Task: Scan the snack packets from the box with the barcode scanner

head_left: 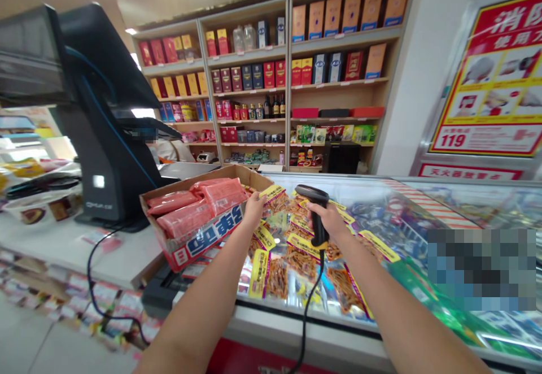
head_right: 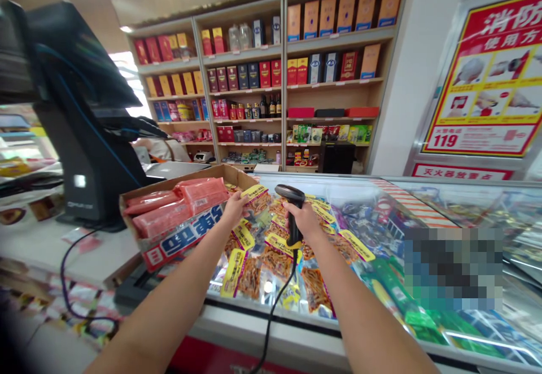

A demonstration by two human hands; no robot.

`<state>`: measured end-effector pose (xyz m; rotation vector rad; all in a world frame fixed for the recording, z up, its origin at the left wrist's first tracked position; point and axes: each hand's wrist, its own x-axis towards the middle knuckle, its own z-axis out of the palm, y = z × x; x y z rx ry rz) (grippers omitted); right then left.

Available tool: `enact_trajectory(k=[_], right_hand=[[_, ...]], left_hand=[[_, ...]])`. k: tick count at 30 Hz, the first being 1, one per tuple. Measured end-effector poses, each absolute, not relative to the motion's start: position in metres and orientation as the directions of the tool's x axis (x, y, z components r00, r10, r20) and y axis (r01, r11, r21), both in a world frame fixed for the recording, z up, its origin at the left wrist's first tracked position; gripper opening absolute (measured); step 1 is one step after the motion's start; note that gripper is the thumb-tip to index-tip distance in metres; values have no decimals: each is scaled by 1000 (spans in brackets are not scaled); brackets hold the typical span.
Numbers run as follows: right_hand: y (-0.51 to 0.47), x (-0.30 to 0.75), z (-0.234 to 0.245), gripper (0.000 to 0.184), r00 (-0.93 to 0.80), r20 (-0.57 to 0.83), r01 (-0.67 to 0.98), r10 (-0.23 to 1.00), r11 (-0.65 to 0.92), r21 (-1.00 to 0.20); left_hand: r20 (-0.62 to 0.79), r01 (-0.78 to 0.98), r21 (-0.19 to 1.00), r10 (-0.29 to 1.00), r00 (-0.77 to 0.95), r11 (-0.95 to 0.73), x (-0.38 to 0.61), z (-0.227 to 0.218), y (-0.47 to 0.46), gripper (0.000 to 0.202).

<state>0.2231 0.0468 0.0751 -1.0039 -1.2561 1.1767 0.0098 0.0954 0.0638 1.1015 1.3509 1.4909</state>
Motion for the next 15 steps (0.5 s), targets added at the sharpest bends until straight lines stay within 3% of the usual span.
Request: enact_trajectory(k=[7, 11, 15], right_hand=[[39, 221, 81, 18, -129, 94, -243, 987, 61, -968], [25, 207, 86, 25, -255, 2, -367, 967, -95, -925], [18, 197, 83, 22, -319, -43, -413, 947, -180, -893]], left_hand=[[64, -299, 949, 991, -116, -96, 22, 57, 95, 18], [19, -371, 927, 997, -77, -46, 46, 55, 85, 15], [64, -416, 908, 998, 25, -48, 61, 57, 73, 18]])
